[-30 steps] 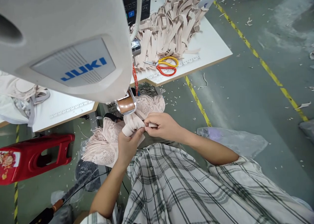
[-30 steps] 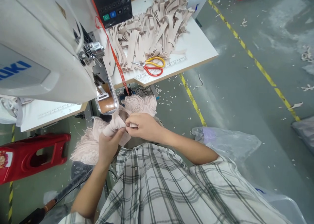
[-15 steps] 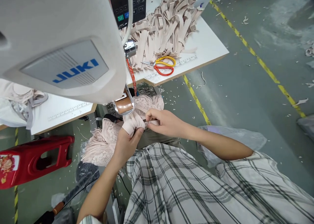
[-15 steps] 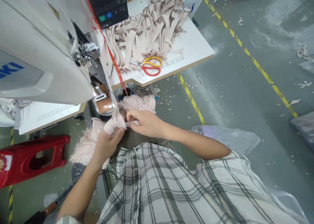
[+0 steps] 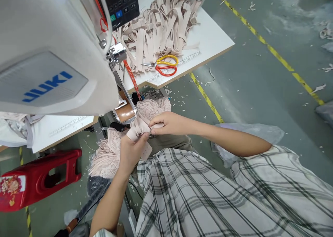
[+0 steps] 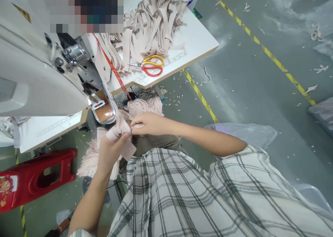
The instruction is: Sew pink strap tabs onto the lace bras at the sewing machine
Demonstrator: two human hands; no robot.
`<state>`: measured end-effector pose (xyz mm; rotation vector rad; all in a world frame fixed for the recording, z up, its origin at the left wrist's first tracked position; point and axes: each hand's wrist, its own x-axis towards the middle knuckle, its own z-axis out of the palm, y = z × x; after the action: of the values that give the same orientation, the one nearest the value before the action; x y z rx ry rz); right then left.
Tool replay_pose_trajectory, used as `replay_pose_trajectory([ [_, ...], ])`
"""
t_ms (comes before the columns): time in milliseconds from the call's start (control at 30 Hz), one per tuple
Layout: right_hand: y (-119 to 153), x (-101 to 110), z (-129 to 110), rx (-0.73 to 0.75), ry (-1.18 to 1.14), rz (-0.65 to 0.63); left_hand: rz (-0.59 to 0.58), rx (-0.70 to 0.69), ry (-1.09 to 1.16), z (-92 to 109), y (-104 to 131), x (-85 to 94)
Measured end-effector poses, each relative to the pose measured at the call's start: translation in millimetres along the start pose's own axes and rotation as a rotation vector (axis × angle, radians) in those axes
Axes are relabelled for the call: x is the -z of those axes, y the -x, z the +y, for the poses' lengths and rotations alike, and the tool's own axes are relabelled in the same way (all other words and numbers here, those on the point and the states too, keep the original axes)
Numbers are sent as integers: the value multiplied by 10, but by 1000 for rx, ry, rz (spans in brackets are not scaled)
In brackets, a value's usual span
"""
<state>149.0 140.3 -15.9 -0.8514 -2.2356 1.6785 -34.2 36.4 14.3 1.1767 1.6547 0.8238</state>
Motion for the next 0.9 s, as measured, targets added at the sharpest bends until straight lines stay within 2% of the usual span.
replay_pose_trajectory([
  [167, -1, -41, 51, -216, -294, -54, 31, 30, 197, -75, -44, -82],
  [233, 14, -60, 25, -246, -395, -58, 59, 46, 276, -93, -48, -133],
  [300, 31, -72, -32, -224, -370, -16, 109, 63, 353, -79, -41, -183],
  [367, 47, -73, -106, -168, -250, 60, 160, 82, 417, -40, -26, -210],
  [467, 56, -35, -211, -83, -103, 115, 160, 104, 466, -24, 14, -166],
  [567, 17, 73, -313, -121, -201, -13, 190, 49, 631, -148, 90, -88],
  [667, -85, 212, -486, -142, -350, -91, 255, -35, 916, -304, 195, -117],
  [767, -232, 327, -738, -54, -346, -226, 125, -53, 1083, -310, 292, -198],
  [800, -289, 359, -823, -12, -309, -308, 119, -105, 1053, -280, 312, -194],
  [833, -351, 388, -899, 35, -243, -379, 163, -195, 954, -247, 324, -162],
  [900, -484, 434, -1013, 127, -11, -408, 332, -418, 571, -211, 313, -10],
])
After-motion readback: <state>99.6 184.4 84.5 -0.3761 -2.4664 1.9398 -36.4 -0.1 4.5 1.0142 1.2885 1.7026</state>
